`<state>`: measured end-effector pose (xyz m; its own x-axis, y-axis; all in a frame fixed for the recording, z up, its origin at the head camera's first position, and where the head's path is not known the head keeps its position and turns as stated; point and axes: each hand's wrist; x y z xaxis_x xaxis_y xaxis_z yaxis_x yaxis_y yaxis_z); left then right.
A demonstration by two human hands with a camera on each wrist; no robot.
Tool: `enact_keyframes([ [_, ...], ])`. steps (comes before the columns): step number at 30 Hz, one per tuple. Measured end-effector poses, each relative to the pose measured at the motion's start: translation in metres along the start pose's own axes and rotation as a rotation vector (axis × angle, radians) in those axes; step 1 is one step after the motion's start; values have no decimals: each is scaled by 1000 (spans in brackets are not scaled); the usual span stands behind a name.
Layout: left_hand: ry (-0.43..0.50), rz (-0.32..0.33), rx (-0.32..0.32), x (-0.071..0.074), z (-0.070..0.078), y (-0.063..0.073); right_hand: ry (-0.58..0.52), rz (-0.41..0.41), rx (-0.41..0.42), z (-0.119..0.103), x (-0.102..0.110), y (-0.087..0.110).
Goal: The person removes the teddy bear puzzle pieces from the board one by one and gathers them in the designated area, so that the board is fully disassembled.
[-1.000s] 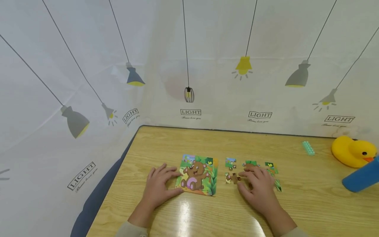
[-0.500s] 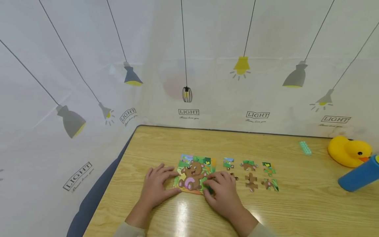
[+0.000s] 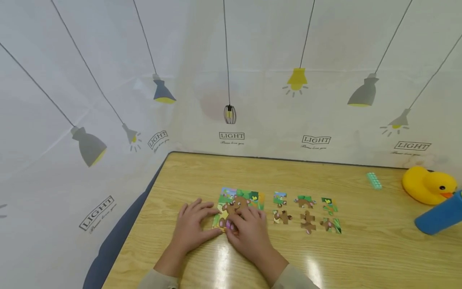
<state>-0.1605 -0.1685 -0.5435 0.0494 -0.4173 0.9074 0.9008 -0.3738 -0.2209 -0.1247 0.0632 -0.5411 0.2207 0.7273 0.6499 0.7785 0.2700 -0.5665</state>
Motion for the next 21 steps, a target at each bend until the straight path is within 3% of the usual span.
enact_keyframes([
  [3, -2, 2, -4, 1, 0, 0, -15, -22, -31, -2, -5, -4],
  [10, 1, -13, -4, 3, 0, 0, -5, -124, -206, -5, -7, -7],
  [21, 12, -19, 0, 4, 1, -1, 20, -182, -346, -8, -6, -17],
])
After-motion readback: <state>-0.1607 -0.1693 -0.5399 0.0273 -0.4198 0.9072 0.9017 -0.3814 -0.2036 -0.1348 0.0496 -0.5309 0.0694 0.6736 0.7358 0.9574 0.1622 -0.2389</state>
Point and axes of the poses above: each hand's wrist, its own y-axis away from the middle knuckle, its own x-axis out of the back of the hand, z = x × y, and after that the axes turned 8 degrees about -y, right-handed
